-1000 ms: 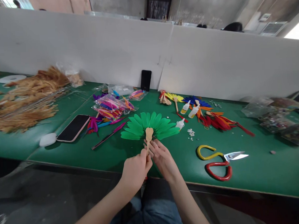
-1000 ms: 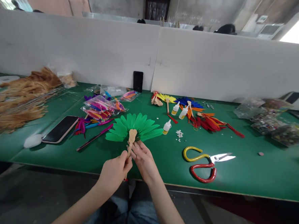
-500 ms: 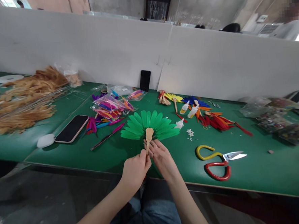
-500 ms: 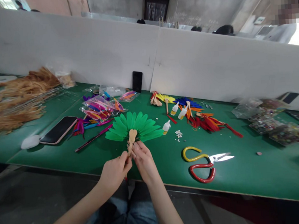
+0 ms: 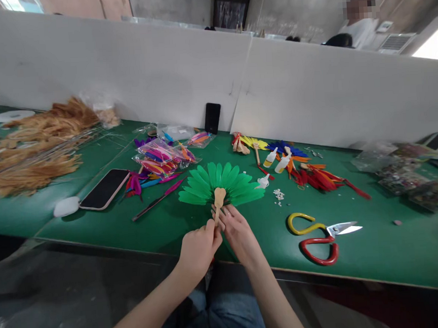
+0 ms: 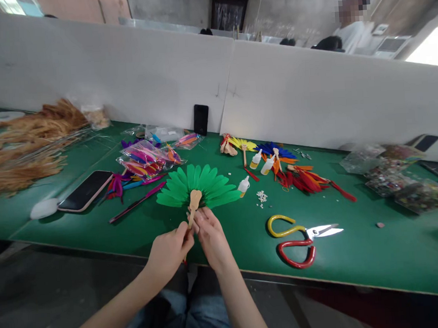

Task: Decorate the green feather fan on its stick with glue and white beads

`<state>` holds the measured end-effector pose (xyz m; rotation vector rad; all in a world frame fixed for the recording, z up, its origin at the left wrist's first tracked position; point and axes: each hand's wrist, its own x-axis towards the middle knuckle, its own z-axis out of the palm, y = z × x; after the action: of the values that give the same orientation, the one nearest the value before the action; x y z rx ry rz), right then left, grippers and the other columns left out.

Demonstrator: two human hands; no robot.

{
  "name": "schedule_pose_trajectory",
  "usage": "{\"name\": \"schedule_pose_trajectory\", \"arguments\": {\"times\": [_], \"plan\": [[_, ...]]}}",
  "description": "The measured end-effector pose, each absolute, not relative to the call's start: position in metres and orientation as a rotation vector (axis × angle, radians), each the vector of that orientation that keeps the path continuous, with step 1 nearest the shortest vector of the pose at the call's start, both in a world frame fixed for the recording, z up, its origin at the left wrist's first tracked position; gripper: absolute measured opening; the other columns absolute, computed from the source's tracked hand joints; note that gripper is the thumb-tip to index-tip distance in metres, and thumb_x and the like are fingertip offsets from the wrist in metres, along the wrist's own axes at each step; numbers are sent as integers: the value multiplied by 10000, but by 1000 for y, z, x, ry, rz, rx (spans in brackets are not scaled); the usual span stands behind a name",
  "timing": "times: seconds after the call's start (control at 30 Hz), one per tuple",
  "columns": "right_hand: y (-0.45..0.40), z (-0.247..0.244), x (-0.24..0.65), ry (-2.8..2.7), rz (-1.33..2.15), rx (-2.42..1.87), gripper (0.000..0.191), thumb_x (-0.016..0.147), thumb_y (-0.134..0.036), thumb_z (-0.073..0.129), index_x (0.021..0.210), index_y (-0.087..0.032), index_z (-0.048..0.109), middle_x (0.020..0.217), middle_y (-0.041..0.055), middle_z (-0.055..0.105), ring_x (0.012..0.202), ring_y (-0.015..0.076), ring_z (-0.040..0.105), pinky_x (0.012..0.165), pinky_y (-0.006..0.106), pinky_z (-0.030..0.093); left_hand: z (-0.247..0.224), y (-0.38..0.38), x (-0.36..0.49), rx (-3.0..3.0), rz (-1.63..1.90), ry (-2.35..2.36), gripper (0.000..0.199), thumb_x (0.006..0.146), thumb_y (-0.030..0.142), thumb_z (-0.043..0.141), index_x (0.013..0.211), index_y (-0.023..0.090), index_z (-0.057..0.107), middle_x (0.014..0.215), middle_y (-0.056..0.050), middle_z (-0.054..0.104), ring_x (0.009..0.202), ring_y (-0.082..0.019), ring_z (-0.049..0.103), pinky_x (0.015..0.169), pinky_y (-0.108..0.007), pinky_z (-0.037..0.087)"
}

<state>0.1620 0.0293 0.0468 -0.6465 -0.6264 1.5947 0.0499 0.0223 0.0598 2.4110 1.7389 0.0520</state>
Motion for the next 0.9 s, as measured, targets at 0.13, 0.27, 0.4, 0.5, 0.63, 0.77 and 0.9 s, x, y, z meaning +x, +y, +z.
{"name": "schedule_pose_trajectory", "arguments": {"times": [0.13,0.27,0.4,0.5,0.63,0.77,0.9], "plan": [[28,45,162,-641,1587,-694,330,763,-266,650,1089,-258,599,1220,31,577,1143,198,517,962,334,426,56,23,48,2405,147,1749,162,883,200,405,814,168,548,655,-36,651,610,-209,647,470,-251,297],[25,41,162,-618,1551,-700,429,759,-277,658,1176,-281,556,1352,23,463,1247,221,417,1011,381,384,53,26,42,2335,401,1697,154,878,202,402,753,182,490,582,-5,584,533,-173,596,464,-240,276],[21,43,164,-678,1447,-747,473,763,-304,661,1218,-271,537,1370,44,442,1270,236,385,1048,420,332,54,31,33,2109,756,1422,202,904,254,349,712,204,390,547,46,449,465,-113,488,463,-211,294],[18,47,168,-712,1389,-831,446,782,-341,643,1208,-247,553,1320,64,500,1243,233,424,1053,420,320,57,30,30,1888,893,1184,256,925,329,312,701,210,347,548,58,388,453,-95,419,461,-197,313],[16,56,170,-785,1479,-885,393,814,-424,586,1130,-191,616,1149,102,632,1102,244,559,988,427,393,64,26,30,1646,930,956,302,938,381,270,720,199,373,564,43,435,476,-95,423,491,-204,363],[17,71,166,-959,1576,-839,391,837,-438,546,1134,-195,622,1091,96,661,977,230,623,848,367,495,65,21,34,1535,945,864,337,938,413,257,739,187,408,578,31,439,500,-101,416,501,-215,371],[18,81,160,-1071,1521,-857,326,843,-412,542,1079,-220,661,1025,73,689,772,196,656,559,259,523,60,19,36,1513,956,851,340,930,441,280,794,179,448,610,21,440,522,-106,409,506,-226,370]]}}
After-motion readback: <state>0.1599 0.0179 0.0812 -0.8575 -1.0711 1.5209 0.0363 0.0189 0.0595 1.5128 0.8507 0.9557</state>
